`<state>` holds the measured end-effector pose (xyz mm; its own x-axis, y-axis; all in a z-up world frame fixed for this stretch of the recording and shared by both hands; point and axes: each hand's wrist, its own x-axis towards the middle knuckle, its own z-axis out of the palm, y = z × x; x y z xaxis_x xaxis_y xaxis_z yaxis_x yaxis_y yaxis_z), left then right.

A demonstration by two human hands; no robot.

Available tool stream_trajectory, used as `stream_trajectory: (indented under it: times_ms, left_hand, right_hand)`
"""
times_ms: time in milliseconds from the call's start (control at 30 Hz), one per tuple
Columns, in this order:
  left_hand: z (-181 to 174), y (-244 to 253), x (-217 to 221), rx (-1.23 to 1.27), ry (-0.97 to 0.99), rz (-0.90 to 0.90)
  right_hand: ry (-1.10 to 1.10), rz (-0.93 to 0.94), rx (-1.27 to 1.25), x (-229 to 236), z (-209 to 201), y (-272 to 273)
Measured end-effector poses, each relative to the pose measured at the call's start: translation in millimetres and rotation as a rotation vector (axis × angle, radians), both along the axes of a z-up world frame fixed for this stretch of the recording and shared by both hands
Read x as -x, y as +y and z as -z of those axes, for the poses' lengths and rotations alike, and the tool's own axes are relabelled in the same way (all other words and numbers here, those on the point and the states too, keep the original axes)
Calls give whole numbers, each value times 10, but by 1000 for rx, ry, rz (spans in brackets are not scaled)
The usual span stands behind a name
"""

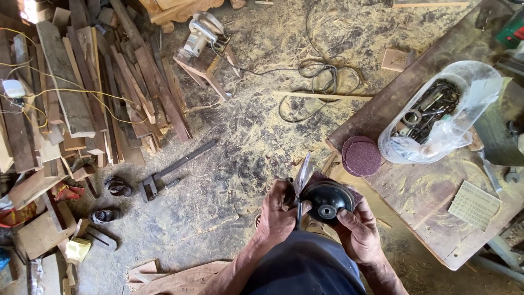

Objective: Using scissors to trim a circular piece of sandpaper to match the size of a sanding pad.

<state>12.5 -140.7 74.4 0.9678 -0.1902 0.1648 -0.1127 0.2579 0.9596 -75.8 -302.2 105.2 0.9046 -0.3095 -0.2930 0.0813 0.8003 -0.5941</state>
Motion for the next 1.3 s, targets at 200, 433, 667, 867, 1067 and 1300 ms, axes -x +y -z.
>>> stream_trajectory:
  times_ms: [200,433,667,867,1067,1300]
  left_hand:
    - [731,97,253,-78,-166,-97]
    - [510,123,201,0,-246,-96]
    - [-985,376,-39,-490,-32,55]
    - [-768,386,4,-501,-172,6]
    - [-345,350,-168,-407,48,16]
    - [39,256,-68,-327,123,14]
  right_hand:
    - [-174,-84,380,16,200,-83]
    - [72,-74,454,-98,-62,133]
    - [-5,-71,492,-90,-130,259]
    - [29,-75,582,-124,-192,175]
    - [147,-59,561,-398,-348,46]
    - [297,-126,421,-597,-968,266]
